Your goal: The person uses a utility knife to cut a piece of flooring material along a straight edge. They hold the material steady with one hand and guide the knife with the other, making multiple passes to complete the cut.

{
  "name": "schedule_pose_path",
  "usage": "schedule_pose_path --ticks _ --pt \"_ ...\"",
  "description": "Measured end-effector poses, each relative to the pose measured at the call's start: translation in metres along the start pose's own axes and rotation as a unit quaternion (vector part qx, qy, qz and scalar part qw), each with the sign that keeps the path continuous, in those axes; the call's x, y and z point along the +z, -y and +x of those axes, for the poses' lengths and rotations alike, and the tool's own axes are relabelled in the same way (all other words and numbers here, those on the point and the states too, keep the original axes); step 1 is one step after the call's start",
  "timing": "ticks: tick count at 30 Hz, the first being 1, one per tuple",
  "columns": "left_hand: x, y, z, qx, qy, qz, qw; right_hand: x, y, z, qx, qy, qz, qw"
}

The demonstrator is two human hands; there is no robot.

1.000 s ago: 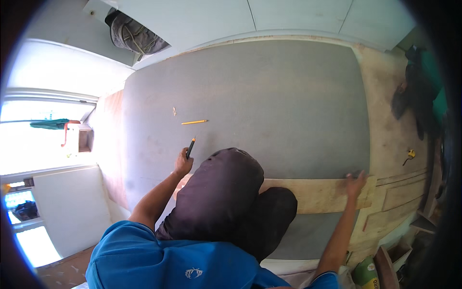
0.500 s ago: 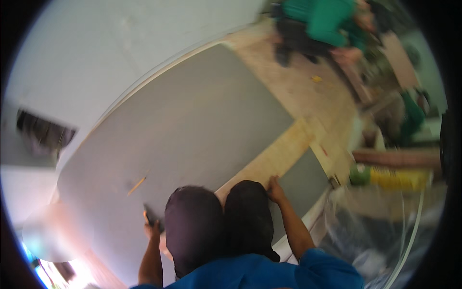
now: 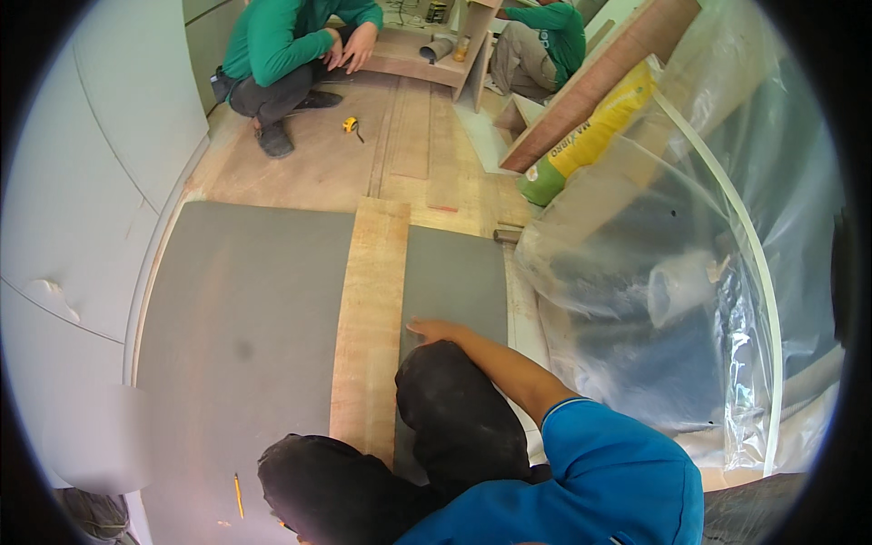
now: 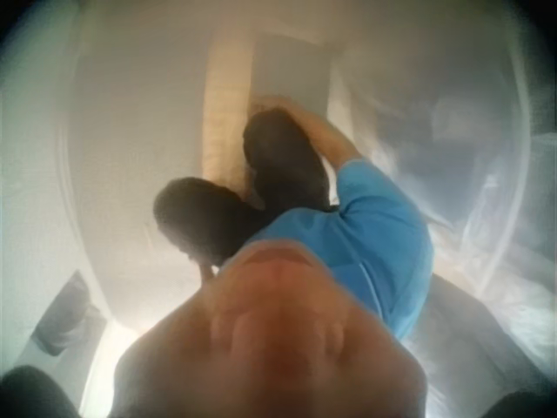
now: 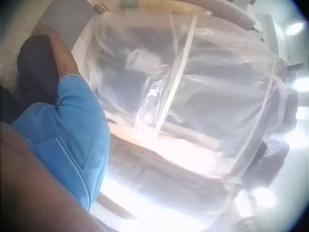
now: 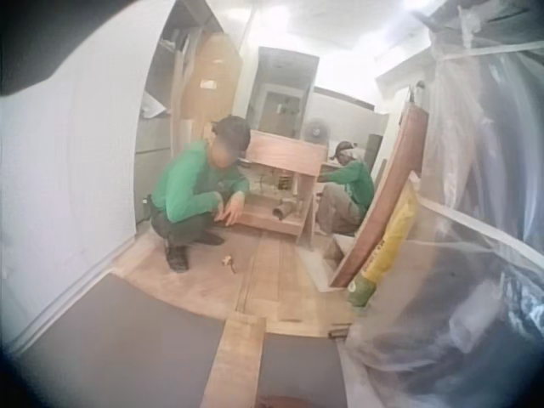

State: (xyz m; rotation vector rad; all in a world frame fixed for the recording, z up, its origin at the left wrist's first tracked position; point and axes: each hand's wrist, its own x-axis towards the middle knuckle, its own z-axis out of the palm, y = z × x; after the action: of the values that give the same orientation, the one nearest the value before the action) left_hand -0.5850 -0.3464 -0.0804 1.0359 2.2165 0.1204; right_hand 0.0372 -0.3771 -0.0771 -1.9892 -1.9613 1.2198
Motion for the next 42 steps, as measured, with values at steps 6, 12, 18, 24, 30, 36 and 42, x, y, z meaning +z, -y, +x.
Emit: schedule_pose_path --ticks 6,12,18,24,30,36,42 --pt "0.018 -0.019 -0.021 0.012 0.037 -0.029 0.999 0.043 -0.123 -0.101 0.114 0.016 0.044 0.992" --pt "-0.007 0.045 -0.037 -0.011 0.029 -0.051 0.998 0.072 -0.106 -0.208 0.246 0.021 0.04 0.968" --pt "-0.014 0.091 -0.053 -0.055 0.025 -0.078 0.995 0.108 -0.106 -0.266 0.311 0.047 0.032 0.949" --pt "-0.065 0.128 -0.052 -0.095 -0.043 -0.094 0.99 0.135 -0.081 -0.226 0.266 0.091 -0.015 0.96" --pt "-0.044 0.134 -0.059 -0.115 -0.041 -0.07 0.99 0.137 -0.089 -0.239 0.254 0.115 -0.099 0.955" --pt "-0.07 0.161 -0.054 -0.139 -0.041 -0.052 0.988 0.144 -0.076 -0.224 0.214 0.135 -0.155 0.955" --pt "-0.043 0.125 -0.078 -0.156 -0.049 -0.001 0.987 0.124 -0.093 -0.229 0.209 0.142 -0.209 0.945"
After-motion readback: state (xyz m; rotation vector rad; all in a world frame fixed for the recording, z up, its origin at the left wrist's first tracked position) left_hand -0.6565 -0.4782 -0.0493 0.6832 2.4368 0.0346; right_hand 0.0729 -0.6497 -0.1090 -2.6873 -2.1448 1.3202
